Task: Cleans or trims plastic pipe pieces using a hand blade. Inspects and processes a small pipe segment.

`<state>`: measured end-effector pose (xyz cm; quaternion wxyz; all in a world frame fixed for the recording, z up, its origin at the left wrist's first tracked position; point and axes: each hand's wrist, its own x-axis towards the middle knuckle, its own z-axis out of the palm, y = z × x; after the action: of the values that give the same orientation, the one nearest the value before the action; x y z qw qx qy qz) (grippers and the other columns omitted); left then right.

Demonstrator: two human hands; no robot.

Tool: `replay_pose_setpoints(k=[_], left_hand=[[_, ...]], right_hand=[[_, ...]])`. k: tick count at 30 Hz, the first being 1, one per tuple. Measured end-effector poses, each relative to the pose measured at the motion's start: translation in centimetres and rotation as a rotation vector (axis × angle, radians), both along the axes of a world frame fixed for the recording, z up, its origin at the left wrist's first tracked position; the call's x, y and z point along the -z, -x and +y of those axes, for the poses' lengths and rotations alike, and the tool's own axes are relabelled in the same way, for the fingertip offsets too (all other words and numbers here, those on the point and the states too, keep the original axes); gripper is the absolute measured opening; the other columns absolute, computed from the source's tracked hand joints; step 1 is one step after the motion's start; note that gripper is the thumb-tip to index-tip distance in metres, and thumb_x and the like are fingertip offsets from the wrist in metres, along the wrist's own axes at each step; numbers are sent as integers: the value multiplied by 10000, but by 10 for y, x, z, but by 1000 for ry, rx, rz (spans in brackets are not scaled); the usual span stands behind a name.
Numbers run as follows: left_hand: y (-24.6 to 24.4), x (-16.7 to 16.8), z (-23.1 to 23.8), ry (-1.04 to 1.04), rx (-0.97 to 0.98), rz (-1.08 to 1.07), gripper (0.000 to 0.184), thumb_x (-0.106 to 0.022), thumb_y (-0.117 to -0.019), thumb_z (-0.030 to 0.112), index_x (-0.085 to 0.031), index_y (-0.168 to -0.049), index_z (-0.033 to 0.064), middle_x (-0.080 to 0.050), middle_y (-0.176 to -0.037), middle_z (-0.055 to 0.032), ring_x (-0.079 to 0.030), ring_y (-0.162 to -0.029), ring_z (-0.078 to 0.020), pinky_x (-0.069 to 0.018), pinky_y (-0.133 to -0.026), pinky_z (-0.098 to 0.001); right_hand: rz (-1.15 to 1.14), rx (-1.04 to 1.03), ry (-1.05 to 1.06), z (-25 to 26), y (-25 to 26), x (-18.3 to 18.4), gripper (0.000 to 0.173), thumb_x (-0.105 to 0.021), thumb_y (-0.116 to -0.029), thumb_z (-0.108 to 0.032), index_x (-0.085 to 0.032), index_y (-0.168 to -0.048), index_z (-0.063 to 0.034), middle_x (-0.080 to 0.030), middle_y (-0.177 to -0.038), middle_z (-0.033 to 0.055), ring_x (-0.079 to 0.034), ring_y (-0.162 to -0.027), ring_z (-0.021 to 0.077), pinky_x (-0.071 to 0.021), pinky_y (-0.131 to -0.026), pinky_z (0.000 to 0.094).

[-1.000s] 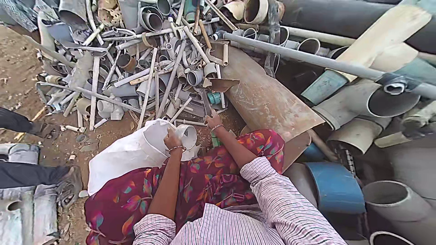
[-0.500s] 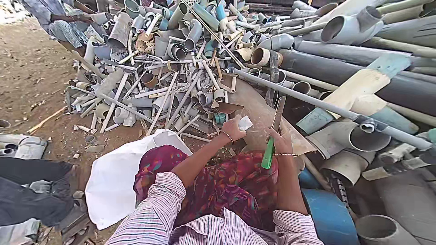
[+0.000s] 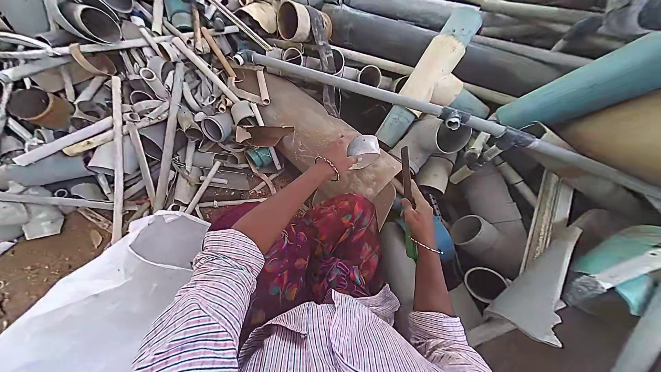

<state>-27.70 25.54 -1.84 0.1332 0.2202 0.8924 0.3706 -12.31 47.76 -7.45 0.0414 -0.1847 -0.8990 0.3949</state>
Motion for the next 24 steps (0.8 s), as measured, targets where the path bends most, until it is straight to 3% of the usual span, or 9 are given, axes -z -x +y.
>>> replay_pose_setpoints(k=[4,7,8,10,13,16,19,22,24], left_hand=[[-8,2,13,-2,119,24,644,-758,-937,182,-482,-1497,28,-541,-1444,-247,-536,-1335,-390,-409,-1129,-523],[-9,2,17,31,144,-3,666,-772,-926,184,-484,-1509,44,-540,-1443,-250,-536,-1331,-387,-402,-1131,-512],[-7,1,18,30,153,-6,669,-781,-917,175,-490,-1504,40,-547,-1431,-255,-538,-1328,-386,-397,-1139,-501],[-5,-1,19,41,161,-4,690,-792,-908,178,-485,-1513,51,-560,-1422,-247,-541,-1328,-375,-398,-1143,-485],[-6,2,20,20,154,18,695,-803,-896,168,-492,-1505,40,-569,-1414,-252,-541,-1331,-379,-393,-1149,-486],[-7,3,17,6,143,28,711,-826,-876,188,-505,-1483,6,-584,-1397,-251,-553,-1319,-378,-398,-1144,-483],[-11,0,18,34,136,26,754,-823,-881,233,-471,-1500,-13,-575,-1408,-256,-548,-1326,-379,-394,-1144,-490],[-15,2,23,36,86,21,768,-809,-896,288,-457,-1516,2,-582,-1416,-235,-565,-1319,-358,-406,-1138,-493],[-16,2,22,36,59,20,731,-809,-894,241,-477,-1498,-3,-594,-1392,-242,-575,-1303,-366,-414,-1131,-499]], right_hand=[[86,-24,-79,-19,3,-15,539,-461,-1067,-71,-340,-1590,-30,-685,-1102,229,-633,-804,280,-515,-796,462],[166,-118,-145,-41,6,-27,557,-456,-1043,-11,-334,-1587,1,-586,-1399,286,-638,-1183,404,-463,-1037,526],[179,-132,-176,-46,10,-25,560,-458,-1030,7,-350,-1579,5,-572,-1411,300,-631,-1200,433,-465,-1035,548],[181,-103,-206,-47,19,-15,565,-462,-1014,21,-380,-1572,-10,-606,-1332,315,-649,-1111,460,-486,-961,594],[153,-84,-211,-41,24,-12,567,-464,-1019,18,-367,-1577,-7,-628,-1312,312,-653,-1119,476,-477,-971,622],[182,-122,-292,-55,16,-24,548,-481,-999,14,-438,-1545,-14,-687,-1075,298,-681,-896,460,-522,-802,604],[157,-88,-331,-63,15,-20,571,-483,-991,23,-458,-1552,-83,-673,-994,292,-664,-841,479,-506,-734,612],[218,-54,-323,-56,25,-13,546,-472,-999,30,-486,-1533,-79,-681,-1039,310,-668,-882,504,-502,-730,636],[336,-46,-303,-54,23,-17,543,-464,-986,37,-485,-1524,-38,-689,-1094,309,-679,-904,490,-508,-741,629]])
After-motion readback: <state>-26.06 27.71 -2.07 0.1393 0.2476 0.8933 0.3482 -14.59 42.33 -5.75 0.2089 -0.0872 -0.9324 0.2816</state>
